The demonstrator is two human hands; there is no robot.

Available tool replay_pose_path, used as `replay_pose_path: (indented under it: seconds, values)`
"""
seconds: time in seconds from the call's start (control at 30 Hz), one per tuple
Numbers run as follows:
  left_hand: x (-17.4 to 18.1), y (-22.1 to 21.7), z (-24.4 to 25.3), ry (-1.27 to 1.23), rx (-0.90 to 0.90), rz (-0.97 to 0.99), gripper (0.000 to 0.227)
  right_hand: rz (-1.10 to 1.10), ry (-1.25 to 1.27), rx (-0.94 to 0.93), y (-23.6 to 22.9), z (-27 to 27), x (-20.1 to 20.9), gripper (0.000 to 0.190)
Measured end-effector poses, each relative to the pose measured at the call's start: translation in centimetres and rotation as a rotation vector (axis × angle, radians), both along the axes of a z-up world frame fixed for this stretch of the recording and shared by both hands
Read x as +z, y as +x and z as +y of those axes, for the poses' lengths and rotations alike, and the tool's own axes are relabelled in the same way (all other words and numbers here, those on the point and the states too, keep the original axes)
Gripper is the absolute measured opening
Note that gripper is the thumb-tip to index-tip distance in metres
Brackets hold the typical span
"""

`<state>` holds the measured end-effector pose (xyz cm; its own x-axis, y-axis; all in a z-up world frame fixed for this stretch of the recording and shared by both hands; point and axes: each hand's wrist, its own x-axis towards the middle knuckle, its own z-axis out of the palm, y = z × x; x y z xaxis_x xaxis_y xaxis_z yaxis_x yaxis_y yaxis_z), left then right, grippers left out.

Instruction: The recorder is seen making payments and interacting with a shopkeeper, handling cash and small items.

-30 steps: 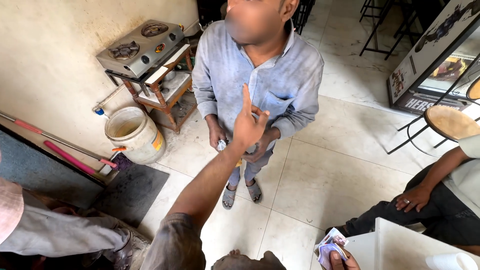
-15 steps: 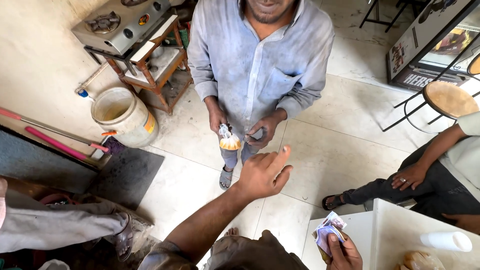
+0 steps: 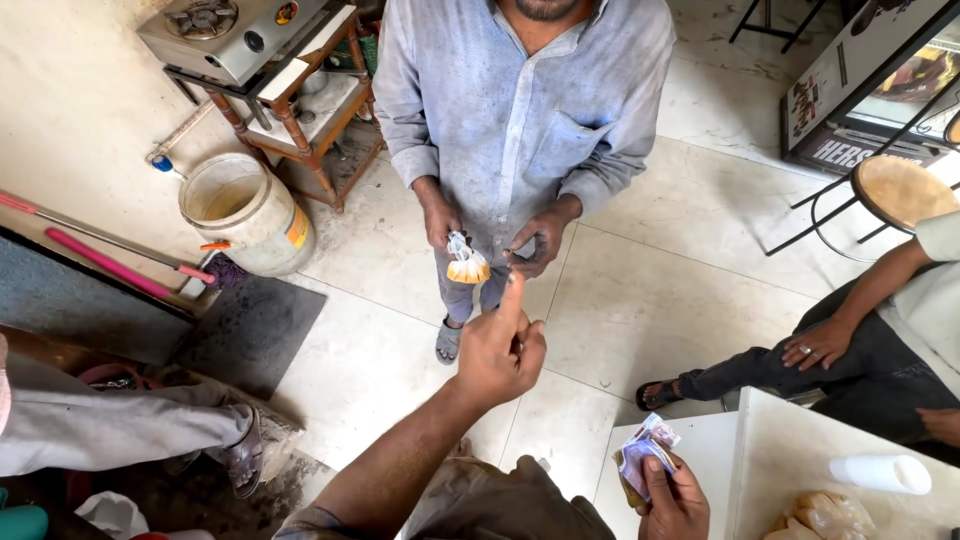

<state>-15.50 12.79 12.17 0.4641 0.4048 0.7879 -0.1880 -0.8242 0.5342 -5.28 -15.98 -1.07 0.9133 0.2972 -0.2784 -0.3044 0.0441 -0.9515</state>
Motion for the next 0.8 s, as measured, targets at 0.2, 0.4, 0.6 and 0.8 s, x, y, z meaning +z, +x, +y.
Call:
replay_pose_path:
  seconds: [0.2,0.4,0.6,0.8]
  values:
    - [-1.6,-0.3,-1.2,-0.248,-0.054,0.221,0.084,-0.031,-0.067,-0.020,-0.6,0.6,0.3,0.025]
    - [-2.4,-1.1,-2.7,-0.346,-0.204,0.385,0.077,-0.043,-0.057,-0.065,-0.9,0.1,0.2,0.023]
    - [-2.1,0.2,-6.2,-0.475,-0.811,0.686,0.035,-0.003,0.047,-0.123,-0.6,-1.0,-1.3,0.022]
    - [-1.9,3.9,-8.4,-0.319,-0.817,0.932,0.046,0.007,0.021,-0.135,-1.9,-1.3,1.2,0.021]
